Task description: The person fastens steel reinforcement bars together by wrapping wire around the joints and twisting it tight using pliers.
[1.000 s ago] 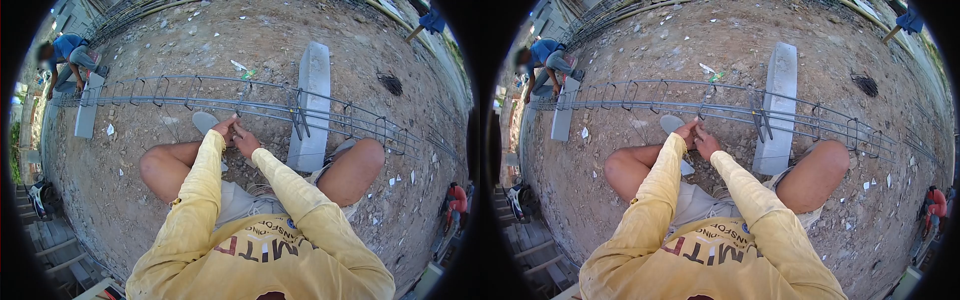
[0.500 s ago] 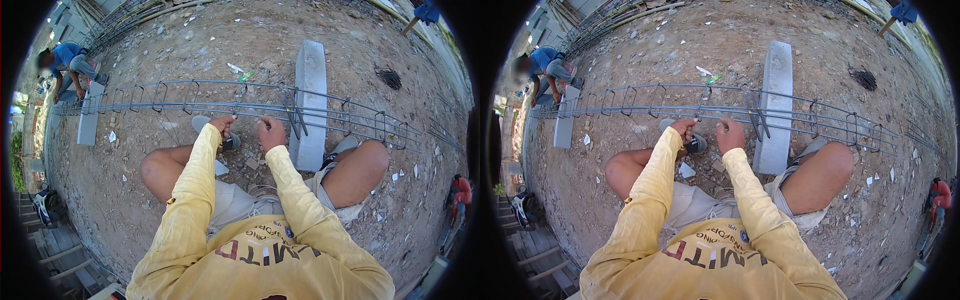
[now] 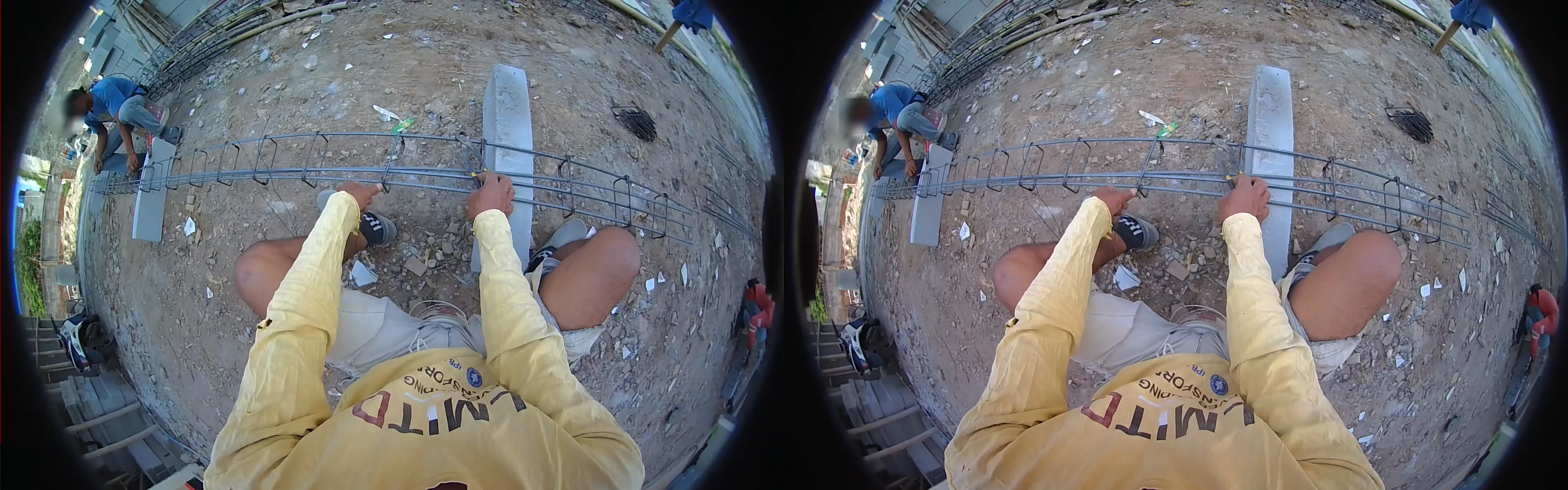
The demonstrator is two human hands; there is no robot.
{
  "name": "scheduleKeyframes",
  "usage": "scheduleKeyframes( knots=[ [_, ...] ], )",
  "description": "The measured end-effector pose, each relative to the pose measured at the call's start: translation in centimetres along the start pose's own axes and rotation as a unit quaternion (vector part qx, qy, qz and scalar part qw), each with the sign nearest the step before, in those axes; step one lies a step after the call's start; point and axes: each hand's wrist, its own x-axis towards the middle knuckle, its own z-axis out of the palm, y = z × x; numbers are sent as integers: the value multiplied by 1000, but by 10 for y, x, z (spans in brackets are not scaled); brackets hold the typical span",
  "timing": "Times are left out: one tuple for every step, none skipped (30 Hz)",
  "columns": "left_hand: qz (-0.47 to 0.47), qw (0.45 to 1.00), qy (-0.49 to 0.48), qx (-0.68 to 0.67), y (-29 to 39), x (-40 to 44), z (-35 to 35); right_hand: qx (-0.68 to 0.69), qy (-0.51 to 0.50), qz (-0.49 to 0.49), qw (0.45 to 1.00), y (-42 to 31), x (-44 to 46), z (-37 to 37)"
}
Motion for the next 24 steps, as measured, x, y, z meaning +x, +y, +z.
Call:
scheduleKeyframes(
  knots=[
    [48,994,44,92,1,8,-7,14,9,-7,1000,-1,1,-1],
    [94,975,87,184,0,13,-11,27,17,-13,999,-1,0,-2],
    [110,978,86,157,19,-6,-19,40,24,-18,999,0,-1,-1],
    [150,972,91,156,21,-4,-20,146,-28,-32,988,5,-3,8],
    [192,965,94,154,26,1,-21,250,-77,-45,964,11,-5,21],
    [237,955,96,151,33,6,-19,350,-122,-56,927,17,-8,28],
    [242,950,81,182,40,8,-15,419,-163,-9,893,9,-27,23],
    [220,951,59,209,47,6,-11,484,-199,38,851,-5,-53,17],
    [199,950,37,236,54,3,-10,489,-224,38,842,-10,-71,14],
    [176,948,16,264,59,2,-7,493,-250,37,833,-12,-86,15],
    [166,940,22,297,62,4,-4,488,-242,22,839,-9,-102,25],
    [172,939,16,299,62,6,-4,483,-237,6,843,-5,-115,35],
    [176,937,12,302,62,8,-5,494,-276,32,824,-2,-122,39],
    [179,936,9,304,60,10,-6,503,-315,58,803,1,-130,43],
    [177,935,14,308,60,10,-6,510,-355,84,779,4,-135,47],
    [183,933,15,308,59,9,-7,486,-363,66,792,6,-139,53],
    [189,932,17,307,59,9,-7,461,-371,47,805,8,-141,59],
    [194,932,20,306,58,7,-8,435,-381,27,816,10,-143,64],
    [183,941,13,285,56,8,-7,457,-373,-10,807,10,-147,66],
    [172,949,7,265,55,11,-6,462,-378,-18,802,12,-149,73],
    [159,956,3,246,51,15,-6,468,-384,-26,795,15,-151,86],
    [150,964,-2,218,43,24,-5,475,-389,-33,789,12,-153,89],
    [142,972,-8,189,37,32,-2,466,-413,-12,782,13,-154,90],
    [135,978,-15,160,37,31,0,447,-412,-24,794,12,-155,92]
  ],
)
